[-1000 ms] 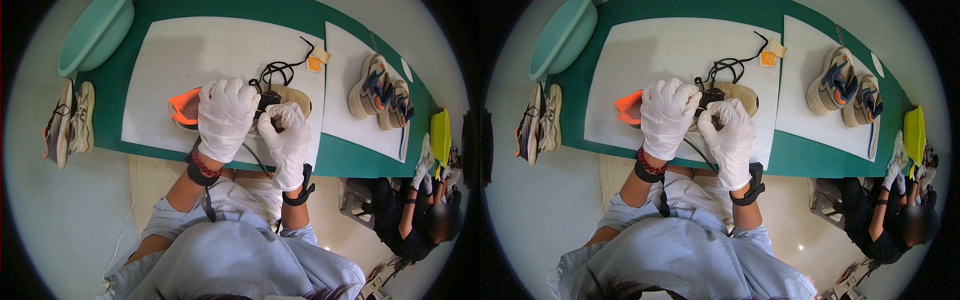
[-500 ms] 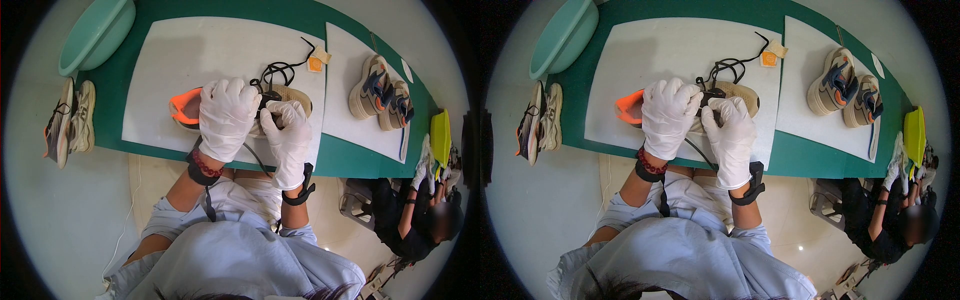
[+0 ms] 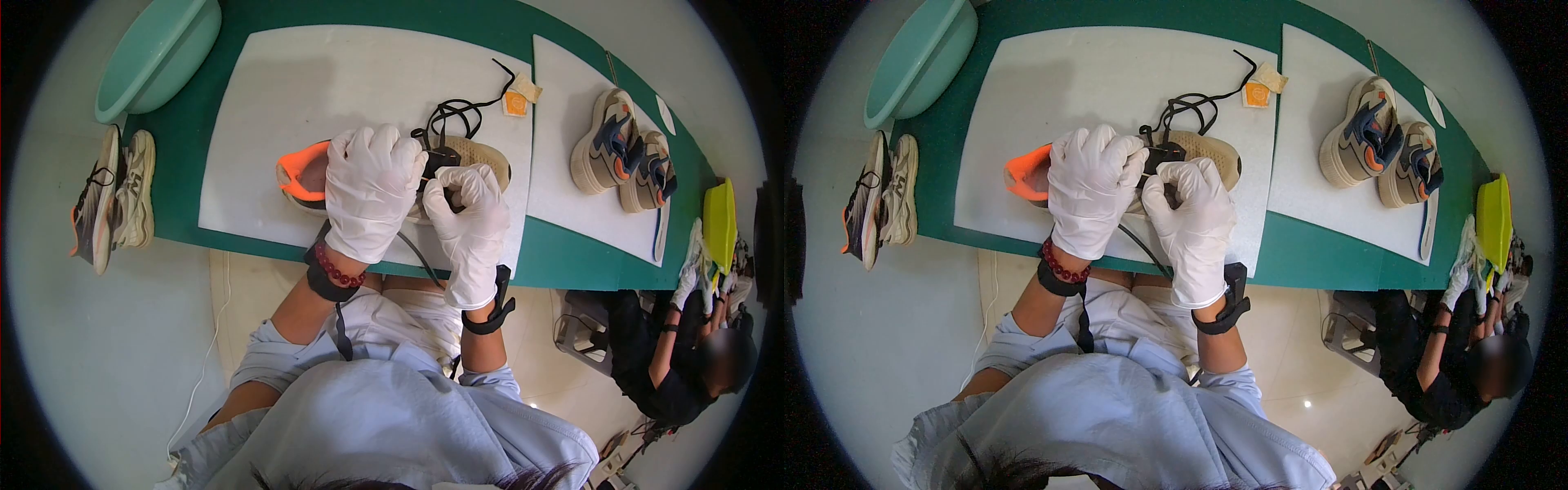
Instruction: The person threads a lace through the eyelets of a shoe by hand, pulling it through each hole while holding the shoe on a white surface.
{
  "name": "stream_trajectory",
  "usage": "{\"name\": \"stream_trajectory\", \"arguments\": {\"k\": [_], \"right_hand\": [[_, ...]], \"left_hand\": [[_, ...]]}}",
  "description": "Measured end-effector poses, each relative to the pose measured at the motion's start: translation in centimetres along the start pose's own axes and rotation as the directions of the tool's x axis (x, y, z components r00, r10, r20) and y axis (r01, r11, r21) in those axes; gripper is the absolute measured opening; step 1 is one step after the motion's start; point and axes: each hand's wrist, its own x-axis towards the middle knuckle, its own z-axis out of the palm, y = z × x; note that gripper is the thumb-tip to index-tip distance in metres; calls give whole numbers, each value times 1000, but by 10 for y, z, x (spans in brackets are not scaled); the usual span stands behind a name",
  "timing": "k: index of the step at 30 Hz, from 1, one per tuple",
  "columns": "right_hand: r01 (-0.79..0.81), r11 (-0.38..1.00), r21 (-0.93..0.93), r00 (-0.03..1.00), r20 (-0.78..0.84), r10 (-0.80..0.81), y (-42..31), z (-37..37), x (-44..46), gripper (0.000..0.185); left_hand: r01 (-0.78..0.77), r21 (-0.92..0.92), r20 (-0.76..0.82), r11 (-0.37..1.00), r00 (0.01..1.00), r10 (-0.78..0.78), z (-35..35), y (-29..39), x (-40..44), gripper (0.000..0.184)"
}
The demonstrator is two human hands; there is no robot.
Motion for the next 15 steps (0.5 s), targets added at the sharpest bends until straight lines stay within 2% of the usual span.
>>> {"name": "stream_trajectory", "arguments": {"k": [10, 13, 15], "right_hand": [[1, 1000, 30, 999, -45, 0, -2, 1, 5, 16], [7, 999, -33, 1000, -12, -7, 3, 2, 3, 18], [-52, 998, -35, 998, 24, 52, 0, 1, 2, 18]], "left_hand": [[-6, -17, 0, 1000, 1000, 6, -2, 1, 1, 17], [-9, -13, -2, 1000, 1000, 9, -3, 1, 1, 17], [-11, -12, -1, 1000, 1000, 11, -1, 0, 1, 17]]}}
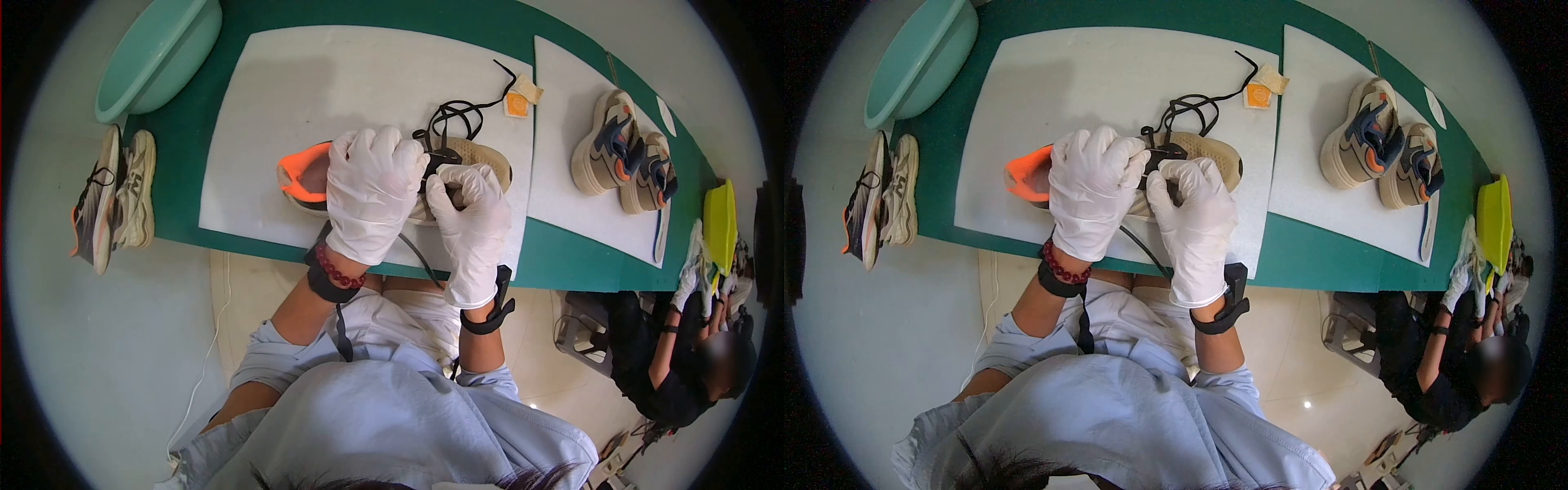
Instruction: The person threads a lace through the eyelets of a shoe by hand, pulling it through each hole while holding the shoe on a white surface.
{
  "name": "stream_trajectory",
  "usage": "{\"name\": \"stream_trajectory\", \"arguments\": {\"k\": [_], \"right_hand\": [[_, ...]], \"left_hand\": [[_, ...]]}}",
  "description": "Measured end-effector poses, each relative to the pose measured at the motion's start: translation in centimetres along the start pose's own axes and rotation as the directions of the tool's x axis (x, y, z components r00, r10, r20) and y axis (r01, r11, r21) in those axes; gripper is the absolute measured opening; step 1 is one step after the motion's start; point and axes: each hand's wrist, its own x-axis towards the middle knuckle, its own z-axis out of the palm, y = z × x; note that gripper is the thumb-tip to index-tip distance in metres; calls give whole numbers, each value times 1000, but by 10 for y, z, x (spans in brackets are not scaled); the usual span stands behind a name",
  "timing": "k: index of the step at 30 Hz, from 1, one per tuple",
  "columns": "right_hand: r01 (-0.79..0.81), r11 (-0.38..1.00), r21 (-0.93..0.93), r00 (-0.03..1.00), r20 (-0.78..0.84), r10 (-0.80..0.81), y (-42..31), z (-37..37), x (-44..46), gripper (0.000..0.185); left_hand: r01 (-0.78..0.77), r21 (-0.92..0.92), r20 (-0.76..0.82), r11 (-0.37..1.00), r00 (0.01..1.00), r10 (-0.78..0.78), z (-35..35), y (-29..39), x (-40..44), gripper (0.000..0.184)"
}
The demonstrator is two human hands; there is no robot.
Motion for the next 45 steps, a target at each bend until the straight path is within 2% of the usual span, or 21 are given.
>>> {"name": "stream_trajectory", "arguments": {"k": [1, 4, 10, 13, 16, 28, 31, 34, 43, 45], "right_hand": [[-29, 1000, -2, 999, 19, 29, -1, -1, 0, 19], [85, 994, -67, 994, -58, -89, 1, 2, -1, 17], [52, 991, -123, 998, -14, -54, 2, 1, 2, 16], [10, 1000, -8, 1000, -8, -10, -1, -1, 0, 15], [63, 996, 62, 997, -37, -61, 3, 0, -3, 13], [52, 996, 78, 998, -37, -49, 4, 1, -4, 14], [33, 998, 61, 995, -98, -27, -3, 2, -3, 14], [64, 998, 21, 995, -80, -62, -3, 2, -1, 14], [56, 997, 56, 998, -26, -54, 0, -3, -3, 11], [103, 993, 58, 994, -31, -102, 2, -3, -3, 11]], "left_hand": [[-1, 0, 0, 1000, 1000, 1, 1, 0, 0, 17], [7, -7, 6, 1000, 1000, -7, 0, 1, 0, 17], [11, 1, -3, 1000, 1000, -11, 0, 0, -1, 17], [16, -6, -6, 1000, 1000, -16, 1, 0, -1, 17], [19, -3, 8, 1000, 1000, -19, 1, 0, -1, 18], [18, -8, -2, 1000, 1000, -18, 0, 1, 0, 18], [12, -12, -21, 1000, 1000, -12, 2, 0, -1, 18], [13, -6, -1, 1000, 1000, -13, 0, 1, -1, 18], [16, -15, -7, 1000, 1000, -16, 0, 0, 0, 18], [20, -4, -2, 1000, 1000, -20, 1, 1, 0, 18]]}}
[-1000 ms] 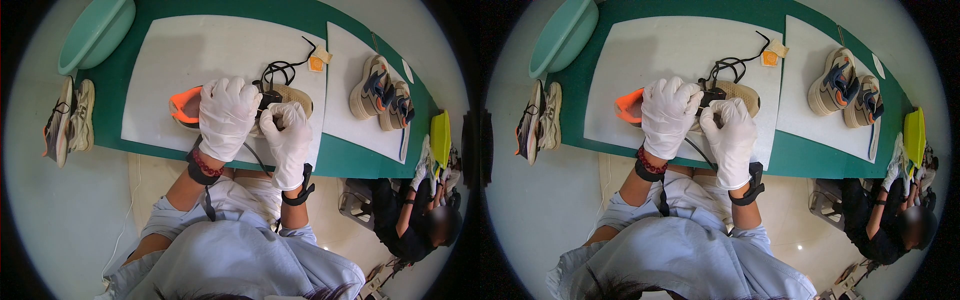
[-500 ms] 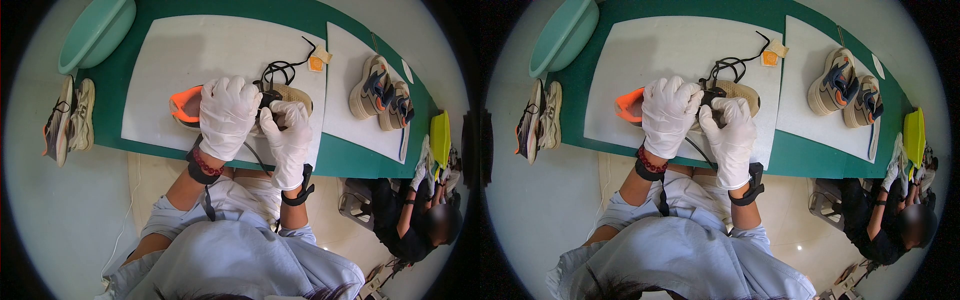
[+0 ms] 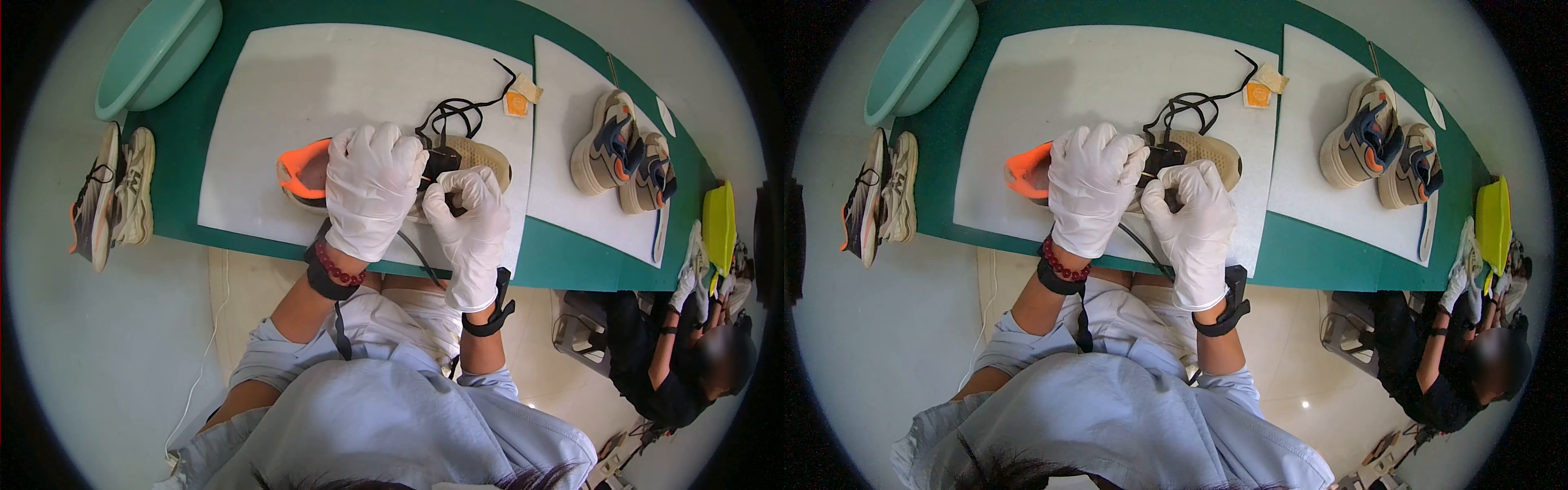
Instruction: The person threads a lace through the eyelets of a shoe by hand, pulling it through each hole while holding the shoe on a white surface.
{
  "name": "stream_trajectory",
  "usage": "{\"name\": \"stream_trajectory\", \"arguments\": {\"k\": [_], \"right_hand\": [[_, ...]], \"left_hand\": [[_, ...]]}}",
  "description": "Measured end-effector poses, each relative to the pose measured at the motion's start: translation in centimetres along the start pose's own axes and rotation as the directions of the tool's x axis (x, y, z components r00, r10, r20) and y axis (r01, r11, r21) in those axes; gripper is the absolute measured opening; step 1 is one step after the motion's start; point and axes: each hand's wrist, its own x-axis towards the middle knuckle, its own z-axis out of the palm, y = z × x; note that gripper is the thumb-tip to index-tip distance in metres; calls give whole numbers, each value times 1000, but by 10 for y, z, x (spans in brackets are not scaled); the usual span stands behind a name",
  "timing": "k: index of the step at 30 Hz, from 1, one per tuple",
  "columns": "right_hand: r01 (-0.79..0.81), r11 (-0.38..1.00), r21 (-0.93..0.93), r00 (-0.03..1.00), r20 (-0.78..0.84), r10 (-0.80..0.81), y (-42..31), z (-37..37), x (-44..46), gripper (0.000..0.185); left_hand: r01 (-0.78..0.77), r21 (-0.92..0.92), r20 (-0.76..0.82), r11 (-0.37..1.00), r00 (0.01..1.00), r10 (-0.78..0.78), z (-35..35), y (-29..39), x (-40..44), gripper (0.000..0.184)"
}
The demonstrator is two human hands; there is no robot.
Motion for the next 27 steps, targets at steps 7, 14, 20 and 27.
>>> {"name": "stream_trajectory", "arguments": {"k": [7, 14, 20, 27], "right_hand": [[15, 999, -47, 1000, 23, -14, 2, 0, 0, 15], [-64, 996, -60, 998, 16, 65, -7, 0, 5, 25], [-83, 993, -86, 996, 15, 85, -4, 2, 4, 18], [-86, 994, -68, 996, 15, 87, -2, 3, 2, 12]], "left_hand": [[-6, -34, -64, 999, 998, 3, -1, 1, 4, 16], [-3, -33, -53, 999, 999, 1, -2, 1, 4, 15], [-5, 3, -4, 1000, 1000, 5, 0, 0, 0, 17], [-1, 2, 2, 1000, 1000, 1, 0, 0, 0, 18]]}}
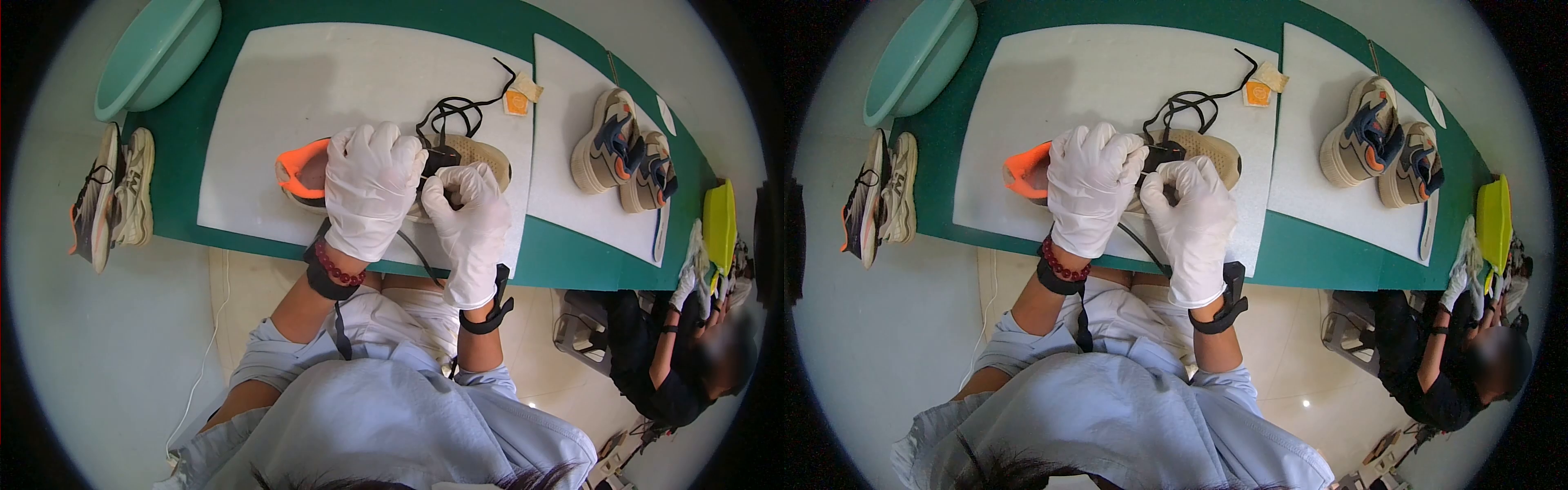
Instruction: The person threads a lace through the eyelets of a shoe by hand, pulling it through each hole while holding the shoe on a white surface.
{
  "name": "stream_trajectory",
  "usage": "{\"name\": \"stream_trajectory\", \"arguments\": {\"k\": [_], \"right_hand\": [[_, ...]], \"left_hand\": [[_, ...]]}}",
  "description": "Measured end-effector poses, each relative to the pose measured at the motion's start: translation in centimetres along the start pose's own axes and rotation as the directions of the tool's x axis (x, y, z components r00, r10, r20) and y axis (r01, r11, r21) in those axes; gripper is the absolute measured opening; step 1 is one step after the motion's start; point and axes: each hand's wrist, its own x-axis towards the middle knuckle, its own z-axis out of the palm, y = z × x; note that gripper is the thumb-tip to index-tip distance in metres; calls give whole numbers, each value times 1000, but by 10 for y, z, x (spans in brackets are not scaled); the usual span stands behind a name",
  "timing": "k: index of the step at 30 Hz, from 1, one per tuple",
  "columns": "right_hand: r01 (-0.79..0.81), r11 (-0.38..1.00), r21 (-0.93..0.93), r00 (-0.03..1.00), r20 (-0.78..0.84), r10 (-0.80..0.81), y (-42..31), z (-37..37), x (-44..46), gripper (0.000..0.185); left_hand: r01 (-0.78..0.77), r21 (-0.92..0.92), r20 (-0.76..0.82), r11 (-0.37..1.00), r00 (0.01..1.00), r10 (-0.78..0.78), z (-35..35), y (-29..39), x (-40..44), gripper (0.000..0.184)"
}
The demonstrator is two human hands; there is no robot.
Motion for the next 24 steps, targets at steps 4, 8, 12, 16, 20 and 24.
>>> {"name": "stream_trajectory", "arguments": {"k": [4, 8, 12, 16, 20, 24], "right_hand": [[57, 998, 13, 998, -23, -57, 0, 0, -1, 12], [55, 998, 12, 998, -6, -55, -1, 0, -2, 12], [36, 999, -1, 999, -28, -36, -5, 0, 0, 14], [27, 1000, -11, 999, -28, -27, -5, 1, 2, 17], [-17, 999, 45, 1000, -3, 17, 0, 1, 1, 17], [-22, 997, 70, 1000, -7, 23, 2, 3, 0, 16]], "left_hand": [[4, -23, -65, 1000, 998, -6, -1, 1, 3, 17], [-3, -22, -70, 1000, 998, 1, -2, 2, 3, 17], [-4, -9, -29, 1000, 1000, 4, 0, 0, 0, 17], [-4, 11, -16, 1000, 1000, 4, 1, 0, 0, 18], [-6, 14, -8, 1000, 1000, 6, -1, 1, 0, 19], [-14, 21, -22, 1000, 1000, 15, 0, 0, 0, 19]]}}
